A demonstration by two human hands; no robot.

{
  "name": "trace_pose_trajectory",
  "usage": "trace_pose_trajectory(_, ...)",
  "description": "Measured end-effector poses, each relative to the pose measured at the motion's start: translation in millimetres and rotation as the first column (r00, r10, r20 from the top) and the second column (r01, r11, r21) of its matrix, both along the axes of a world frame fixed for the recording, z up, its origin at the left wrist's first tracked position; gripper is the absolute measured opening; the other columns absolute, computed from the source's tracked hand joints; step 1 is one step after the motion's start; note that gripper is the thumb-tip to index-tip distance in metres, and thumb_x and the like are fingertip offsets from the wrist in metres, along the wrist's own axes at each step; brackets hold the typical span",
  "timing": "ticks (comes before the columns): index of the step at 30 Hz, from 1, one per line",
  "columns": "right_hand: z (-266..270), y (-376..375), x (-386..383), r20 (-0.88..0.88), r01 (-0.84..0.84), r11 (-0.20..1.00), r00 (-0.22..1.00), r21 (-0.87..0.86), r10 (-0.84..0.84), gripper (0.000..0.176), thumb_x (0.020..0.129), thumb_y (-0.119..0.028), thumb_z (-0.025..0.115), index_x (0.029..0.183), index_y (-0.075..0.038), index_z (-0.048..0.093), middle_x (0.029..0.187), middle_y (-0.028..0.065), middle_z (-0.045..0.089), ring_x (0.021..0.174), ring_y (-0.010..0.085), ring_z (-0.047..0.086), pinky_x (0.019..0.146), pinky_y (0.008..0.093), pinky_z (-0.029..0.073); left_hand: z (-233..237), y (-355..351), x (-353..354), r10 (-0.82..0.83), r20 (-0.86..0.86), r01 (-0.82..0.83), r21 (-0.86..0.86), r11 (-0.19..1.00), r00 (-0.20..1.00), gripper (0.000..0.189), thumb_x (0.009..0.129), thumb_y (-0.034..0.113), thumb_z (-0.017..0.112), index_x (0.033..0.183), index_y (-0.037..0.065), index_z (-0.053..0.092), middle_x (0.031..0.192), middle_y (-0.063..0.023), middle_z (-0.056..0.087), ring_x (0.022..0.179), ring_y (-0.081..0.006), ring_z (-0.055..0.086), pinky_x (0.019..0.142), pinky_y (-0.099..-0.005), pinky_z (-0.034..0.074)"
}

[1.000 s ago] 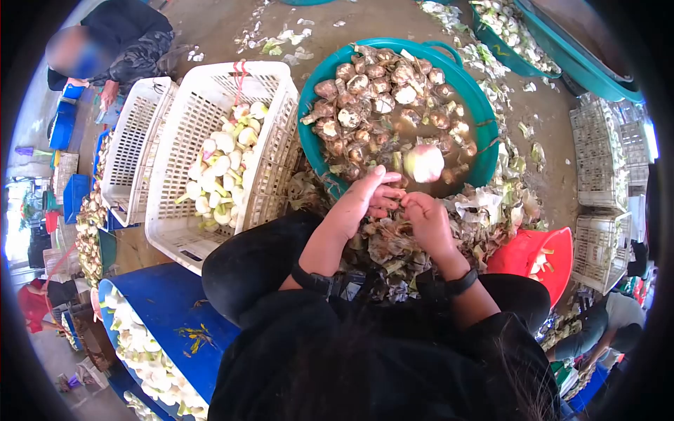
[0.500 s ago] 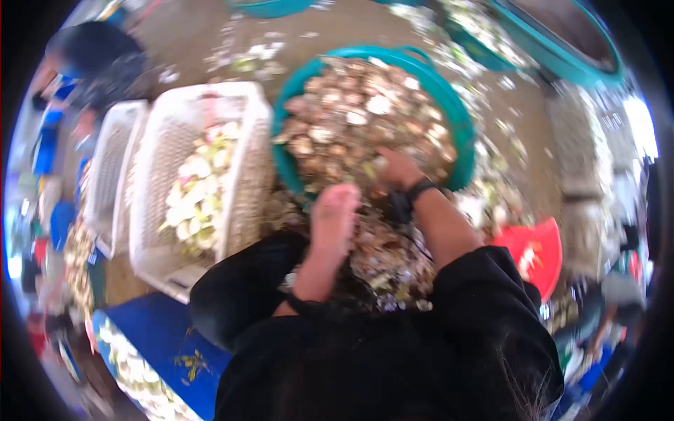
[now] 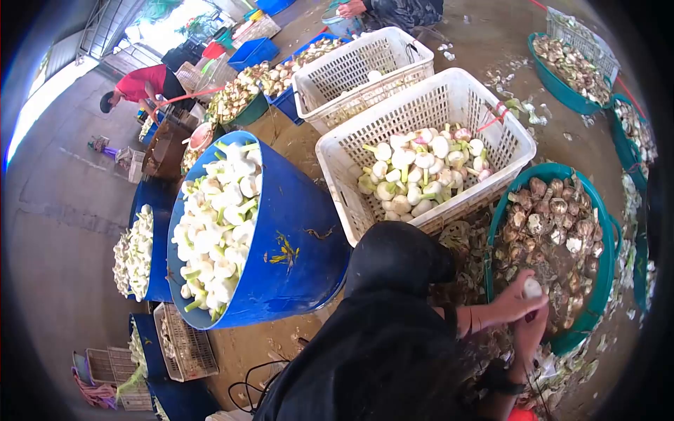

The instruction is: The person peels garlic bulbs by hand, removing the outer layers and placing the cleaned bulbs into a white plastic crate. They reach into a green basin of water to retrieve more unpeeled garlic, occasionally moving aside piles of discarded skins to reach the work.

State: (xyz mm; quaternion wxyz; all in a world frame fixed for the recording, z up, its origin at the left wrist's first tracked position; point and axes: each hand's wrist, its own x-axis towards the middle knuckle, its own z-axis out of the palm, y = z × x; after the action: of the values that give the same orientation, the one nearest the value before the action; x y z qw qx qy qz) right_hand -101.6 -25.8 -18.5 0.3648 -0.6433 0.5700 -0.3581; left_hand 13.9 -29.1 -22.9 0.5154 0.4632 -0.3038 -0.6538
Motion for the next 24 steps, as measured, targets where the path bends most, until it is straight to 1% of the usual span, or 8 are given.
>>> trace_pose_trajectory(2,49,6,-7,-0.470,-0.273,0.961,0.842,0.051,0.265,0.045,0.065,0.004,0.060,0.109,0.002,0.051,0.106,0.0170,0.049,0.096,0.0347,0.048,0.086,0.0344,0.039,-9,-9,16,-0.099,0.232,0.112,-0.043,0.993,0.968,0.044,0.079,0.027,0.064,0.107,0.003,0.040,0.081,-0.0065,0.055,0.072,-0.0140,0.051,0.061,-0.0310,0.042)
trace_pose_trajectory(5,72,13,-2,-0.499,-0.282,0.949,0.848,-0.141,0.177,0.040,0.065,0.001,0.061,0.104,0.001,0.053,0.108,0.0181,0.049,0.101,0.0354,0.045,0.088,0.0371,0.036,24,-13,33,-0.351,0.284,0.372,-0.023,0.928,0.892,0.044,0.074,0.023,0.065,0.106,0.003,0.042,0.082,-0.0073,0.055,0.074,-0.0141,0.051,0.063,-0.0303,0.043)
trace_pose_trajectory(13,27,27,-40,-0.238,-0.059,0.969,0.964,0.239,0.117,0.017,0.084,-0.013,0.050,0.080,0.003,0.056,0.068,0.0136,0.057,0.062,0.0210,0.058,0.056,0.0302,0.042,38,-12,40,-0.653,0.102,0.661,-0.134,0.738,0.750,0.044,0.070,0.019,0.064,0.108,0.007,0.045,0.086,-0.0025,0.053,0.076,-0.0111,0.052,0.063,-0.0280,0.043)
trace_pose_trajectory(15,21,27,-33,0.361,0.049,0.939,0.915,0.339,-0.178,0.023,0.087,-0.018,0.047,0.076,0.001,0.056,0.064,0.0066,0.055,0.057,0.0147,0.056,0.049,0.0284,0.040,68,-5,42,-0.719,0.082,0.723,-0.134,0.678,0.690,0.052,0.070,0.016,0.063,0.117,0.008,0.044,0.090,-0.0058,0.052,0.080,-0.0150,0.053,0.070,-0.0297,0.044)
trace_pose_trajectory(16,37,27,-28,0.592,-0.147,0.760,0.725,0.633,-0.352,0.022,0.087,-0.020,0.046,0.082,-0.002,0.058,0.069,0.0043,0.058,0.058,0.0151,0.056,0.048,0.0278,0.043,55,-2,37,-0.592,0.333,0.679,-0.367,0.636,0.734,0.052,0.070,0.014,0.062,0.119,0.009,0.045,0.095,-0.0090,0.053,0.085,-0.0186,0.053,0.076,-0.0310,0.044)
trace_pose_trajectory(18,47,33,-36,0.426,-0.216,0.903,0.904,0.371,0.041,0.018,0.086,-0.016,0.047,0.092,-0.003,0.057,0.078,0.0052,0.061,0.062,0.0142,0.058,0.051,0.0270,0.047,54,1,32,-0.413,0.508,0.655,-0.584,0.480,0.756,0.053,0.069,0.013,0.060,0.121,0.010,0.047,0.099,-0.0121,0.053,0.090,-0.0223,0.054,0.082,-0.0324,0.043)
trace_pose_trajectory(20,19,29,-44,0.648,-0.256,0.706,0.670,0.660,-0.362,0.018,0.087,-0.014,0.047,0.096,-0.002,0.056,0.084,0.0063,0.061,0.067,0.0151,0.060,0.052,0.0277,0.050,65,3,40,0.037,0.887,0.846,-0.450,0.286,0.460,0.045,0.073,0.010,0.059,0.117,0.008,0.052,0.115,-0.0175,0.050,0.107,-0.0297,0.050,0.092,-0.0352,0.038)
trace_pose_trajectory(24,59,30,-34,0.629,-0.094,0.821,0.693,0.564,-0.352,0.020,0.089,-0.018,0.048,0.096,-0.002,0.056,0.084,0.0060,0.061,0.069,0.0144,0.060,0.055,0.0273,0.051,23,6,28,-0.174,0.667,0.636,-0.549,0.542,0.724,0.029,0.081,0.008,0.055,0.110,0.003,0.056,0.127,-0.0176,0.044,0.117,-0.0315,0.043,0.095,-0.0357,0.036)
